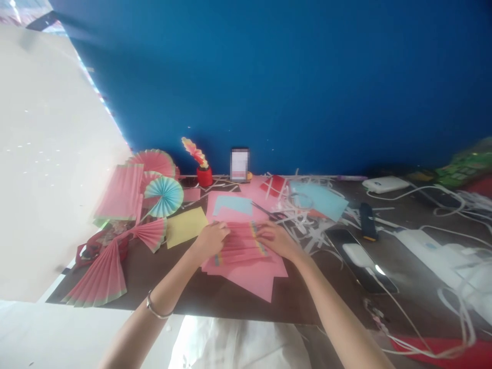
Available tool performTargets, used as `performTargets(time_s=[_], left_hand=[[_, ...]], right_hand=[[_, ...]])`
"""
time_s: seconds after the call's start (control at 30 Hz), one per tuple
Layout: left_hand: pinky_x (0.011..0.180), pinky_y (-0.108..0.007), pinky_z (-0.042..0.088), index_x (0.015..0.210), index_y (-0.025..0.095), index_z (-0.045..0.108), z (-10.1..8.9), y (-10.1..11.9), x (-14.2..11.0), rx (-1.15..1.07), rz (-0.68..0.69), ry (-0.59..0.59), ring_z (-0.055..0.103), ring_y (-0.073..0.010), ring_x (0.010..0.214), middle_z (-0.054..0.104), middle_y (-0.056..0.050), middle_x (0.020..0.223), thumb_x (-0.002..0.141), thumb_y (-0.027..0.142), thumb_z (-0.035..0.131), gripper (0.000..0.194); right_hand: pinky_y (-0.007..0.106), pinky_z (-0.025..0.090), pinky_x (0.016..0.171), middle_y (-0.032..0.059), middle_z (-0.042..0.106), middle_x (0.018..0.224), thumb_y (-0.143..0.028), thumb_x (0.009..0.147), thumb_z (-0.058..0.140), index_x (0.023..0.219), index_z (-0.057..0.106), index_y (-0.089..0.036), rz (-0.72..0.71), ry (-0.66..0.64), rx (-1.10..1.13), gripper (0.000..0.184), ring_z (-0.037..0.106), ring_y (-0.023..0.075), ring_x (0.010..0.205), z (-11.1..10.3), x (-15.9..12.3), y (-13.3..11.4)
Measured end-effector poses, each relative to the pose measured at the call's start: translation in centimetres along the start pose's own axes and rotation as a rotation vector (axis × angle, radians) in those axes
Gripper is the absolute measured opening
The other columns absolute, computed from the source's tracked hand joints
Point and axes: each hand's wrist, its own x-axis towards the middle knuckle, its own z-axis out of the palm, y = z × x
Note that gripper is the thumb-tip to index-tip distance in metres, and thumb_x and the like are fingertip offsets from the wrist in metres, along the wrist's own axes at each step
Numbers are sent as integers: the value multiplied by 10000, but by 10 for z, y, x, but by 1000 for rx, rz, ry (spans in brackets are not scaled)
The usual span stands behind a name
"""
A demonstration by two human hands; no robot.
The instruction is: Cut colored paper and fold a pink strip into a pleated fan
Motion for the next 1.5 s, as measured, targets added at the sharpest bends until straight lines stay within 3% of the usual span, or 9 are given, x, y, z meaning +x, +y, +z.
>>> performTargets(time_s=[0.33, 0.53, 0.8, 1.07, 1.5], left_hand=[[775, -310, 418, 906, 146, 622, 17, 20, 44, -134, 194, 40, 522, -203, 917, 580, -90, 958, 750, 73, 440, 250], [629, -264, 396, 746, 165, 625, 20, 20, 47, -237, 81, 79, 532, -162, 747, 579, -41, 785, 724, 112, 456, 178], [567, -252, 343, 625, 158, 591, 33, 20, 51, -319, -17, 174, 506, -132, 667, 566, -28, 750, 765, 207, 477, 186], [663, -265, 386, 762, 159, 624, 27, 11, 50, -386, 92, 114, 513, -146, 745, 565, -37, 788, 866, 269, 405, 266], [676, -280, 399, 761, 156, 604, 32, 10, 47, -313, 127, 155, 495, -152, 773, 544, -40, 782, 862, 169, 380, 246]], right_hand=[[350, 459, 836, 40, 564, 1045, -291, 696, 604, 664, 628, -214, 4, 133, -88, 87, 556, 192, 958, 10, -4, 19], [361, 444, 863, 60, 564, 1053, -289, 653, 661, 612, 653, -218, 44, 215, -69, 82, 550, 210, 976, 13, -5, 21], [392, 438, 861, 73, 560, 1074, -370, 648, 675, 611, 675, -220, 179, 242, -62, 154, 559, 227, 960, 15, -6, 16], [367, 429, 873, 40, 584, 987, -341, 732, 620, 659, 659, -235, -19, 271, -167, 134, 569, 202, 927, 15, -8, 13], [330, 485, 755, 25, 596, 889, -320, 769, 587, 690, 647, -219, -68, 285, -223, 142, 601, 177, 798, 20, -6, 20]])
